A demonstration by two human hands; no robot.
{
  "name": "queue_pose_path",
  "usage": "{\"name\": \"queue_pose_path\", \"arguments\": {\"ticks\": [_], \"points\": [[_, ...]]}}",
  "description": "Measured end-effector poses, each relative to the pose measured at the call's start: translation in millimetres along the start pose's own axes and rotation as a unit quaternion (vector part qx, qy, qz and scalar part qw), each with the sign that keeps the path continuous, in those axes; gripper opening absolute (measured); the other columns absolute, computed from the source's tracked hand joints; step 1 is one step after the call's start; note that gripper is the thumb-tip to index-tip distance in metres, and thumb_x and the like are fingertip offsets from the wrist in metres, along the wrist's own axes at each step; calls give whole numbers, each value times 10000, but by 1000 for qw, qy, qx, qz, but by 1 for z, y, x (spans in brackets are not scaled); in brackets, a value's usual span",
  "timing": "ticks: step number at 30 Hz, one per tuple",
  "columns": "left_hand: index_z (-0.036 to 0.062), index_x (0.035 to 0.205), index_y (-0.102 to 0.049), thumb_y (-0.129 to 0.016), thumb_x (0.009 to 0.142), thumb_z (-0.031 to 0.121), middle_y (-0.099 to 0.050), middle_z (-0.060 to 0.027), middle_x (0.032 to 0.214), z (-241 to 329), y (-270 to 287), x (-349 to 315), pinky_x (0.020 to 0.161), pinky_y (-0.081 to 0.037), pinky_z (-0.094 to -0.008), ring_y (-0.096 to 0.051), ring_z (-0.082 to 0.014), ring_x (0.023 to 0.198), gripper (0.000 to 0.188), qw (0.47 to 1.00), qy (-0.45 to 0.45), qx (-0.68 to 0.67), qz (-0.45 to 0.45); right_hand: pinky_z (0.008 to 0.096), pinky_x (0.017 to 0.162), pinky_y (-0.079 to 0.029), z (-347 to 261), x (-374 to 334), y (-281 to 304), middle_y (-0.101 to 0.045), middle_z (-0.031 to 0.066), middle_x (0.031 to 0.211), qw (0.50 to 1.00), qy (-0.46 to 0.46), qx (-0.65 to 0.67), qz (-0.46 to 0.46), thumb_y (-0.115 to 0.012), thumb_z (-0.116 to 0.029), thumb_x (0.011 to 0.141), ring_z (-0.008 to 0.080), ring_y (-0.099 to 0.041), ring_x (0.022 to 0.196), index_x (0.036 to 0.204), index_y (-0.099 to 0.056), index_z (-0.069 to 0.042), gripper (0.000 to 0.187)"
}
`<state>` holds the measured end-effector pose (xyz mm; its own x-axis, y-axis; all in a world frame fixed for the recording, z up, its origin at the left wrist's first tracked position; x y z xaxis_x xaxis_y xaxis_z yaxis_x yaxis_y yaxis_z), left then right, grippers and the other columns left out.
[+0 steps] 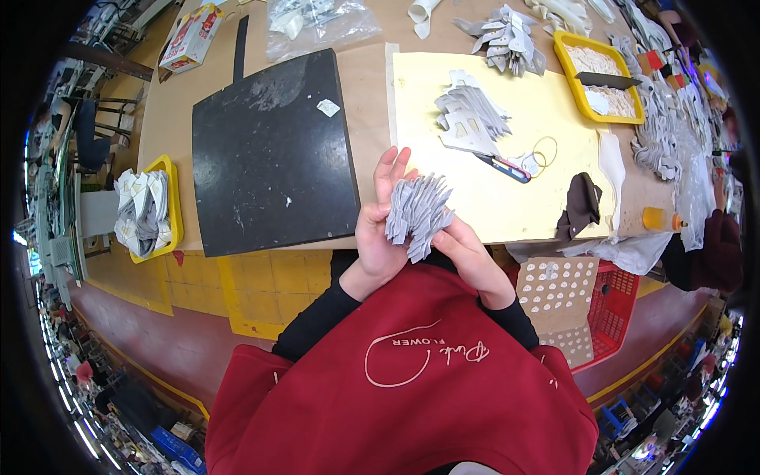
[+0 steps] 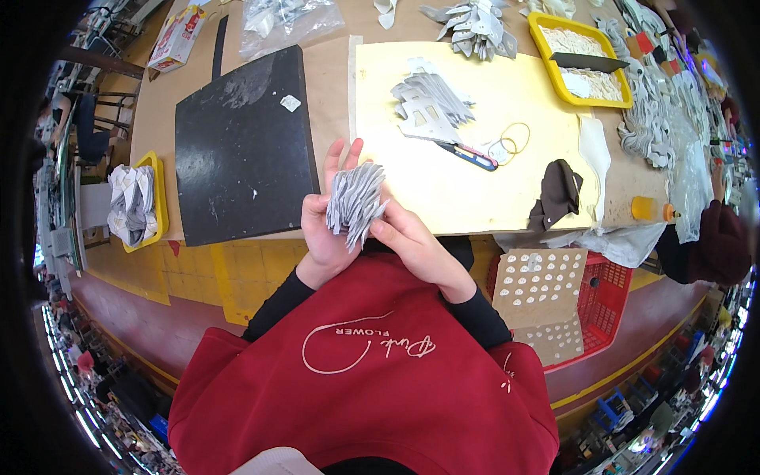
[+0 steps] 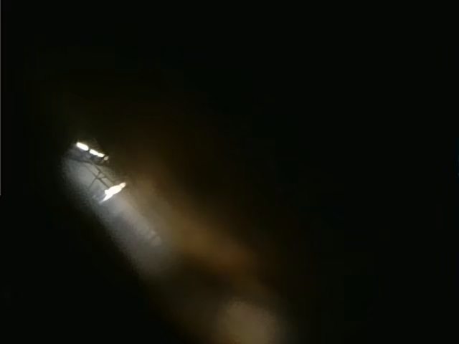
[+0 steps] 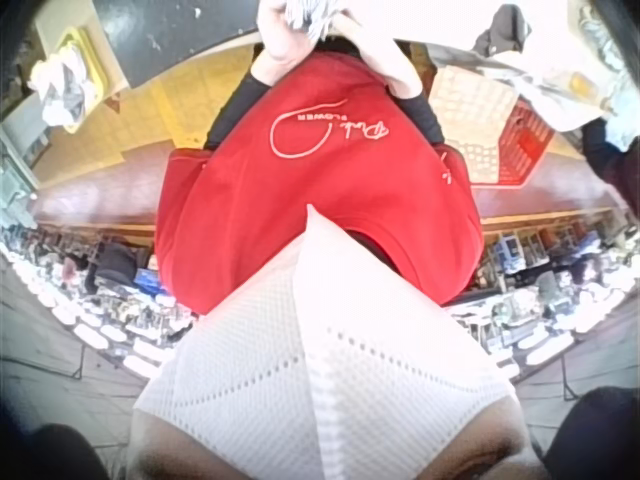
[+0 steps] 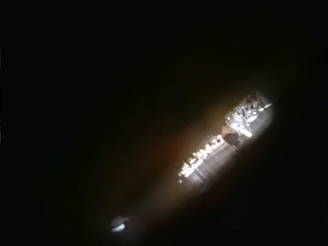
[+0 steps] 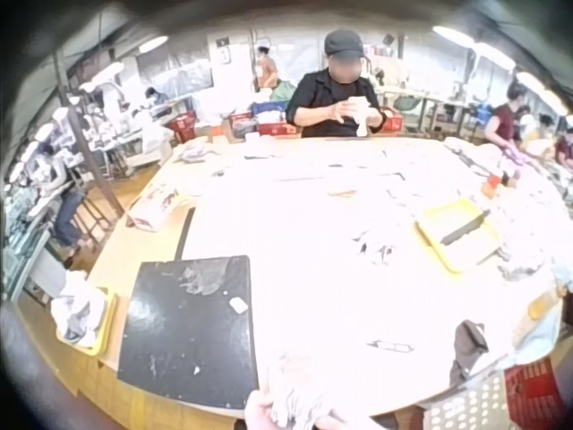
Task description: The person repeatedly picks up small white paper pieces from a table, trims their edges with a small blade, and places the trimmed pieces into a yellow bin. The person also stacks and bundles trimmed pieces with a rubber band before continuing to trim more pieces.
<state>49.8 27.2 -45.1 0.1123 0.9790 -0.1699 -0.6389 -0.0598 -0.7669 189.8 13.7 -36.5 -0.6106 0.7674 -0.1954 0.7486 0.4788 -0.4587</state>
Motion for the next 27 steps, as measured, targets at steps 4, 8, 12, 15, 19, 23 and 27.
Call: {"name": "queue_pose_path", "arguments": {"ticks": [4, 8, 12, 15, 19, 23, 27], "points": [[134, 1536, -166, -449, 861, 374, -154, -87, 1601, 0, -10, 0, 1193, -148, -451, -145, -286, 1475, 770, 994, -87, 67, -23, 317, 1058, -357, 5, 3, -5, -444, 104, 1364, 993, 69, 83, 49, -583, -183, 958, 185, -467, 1221, 1486, -259, 17, 651], [95, 1526, -179, -426, 928, 458, -188, -106, 1587, -4, 1, 6, 1184, -140, -430, -204, -264, 1456, 741, 970, -89, 226, -9, 318, 1034, -380, 1, 4, -8, -473, 112, 1317, 971, 191, 61, 128, -683, -122, 862, 209, -501, 1179, 1401, -348, -18, 643], [58, 1498, -264, -461, 966, 519, -429, -180, 1454, 14, 13, 17, 1171, -176, -441, -368, -258, 1381, 731, 946, -112, 295, -76, 338, 1025, -389, -11, 7, 18, -486, 157, 1299, 900, 300, -227, 222, -713, -89, 809, 263, -514, 1182, 1334, -403, -24, 613], [36, 1517, -223, -648, 862, 266, -363, -171, 1523, 38, 9, 13, 1199, -83, -518, -207, -362, 1476, 814, 751, -105, 623, -191, 416, 1045, -384, -23, 7, 40, -508, 217, 1278, 803, 289, -478, 210, -706, -76, 760, 342, -510, 1204, 1350, -407, -6, 665], [41, 1530, -166, -678, 775, 122, -259, -173, 1571, 10, 11, 22, 1194, -55, -556, -111, -391, 1493, 916, 651, -82, 732, -183, 498, 1095, -318, -14, 14, 52, -476, 226, 1331, 751, 196, -617, 128, -685, -86, 697, 379, -439, 1287, 1422, -347, 7, 806], [30, 1526, -147, -644, 783, 78, -236, -188, 1569, -1, 4, 27, 1183, -67, -586, -130, -394, 1486, 896, 670, -100, 711, -189, 494, 1101, -295, -16, 15, 40, -459, 225, 1333, 750, 194, -609, 173, -666, -94, 689, 379, -416, 1284, 1405, -347, 12, 791], [24, 1525, -141, -655, 778, 66, -249, -208, 1549, -12, 9, 32, 1195, -114, -536, -174, -409, 1467, 907, 731, -63, 651, -196, 470, 1049, -328, -11, 22, 39, -479, 215, 1279, 755, 188, -594, 206, -633, -85, 693, 377, -460, 1195, 1362, -377, 10, 722]]}}
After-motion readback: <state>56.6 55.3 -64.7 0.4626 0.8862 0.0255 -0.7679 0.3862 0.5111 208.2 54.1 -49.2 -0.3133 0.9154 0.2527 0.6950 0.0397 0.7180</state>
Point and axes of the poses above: each hand's wrist, its own x-axis towards the middle knuckle, its own y-axis out of the back of the hand, z = x × y, the point moved 2 cm from there along x, towards the middle knuckle
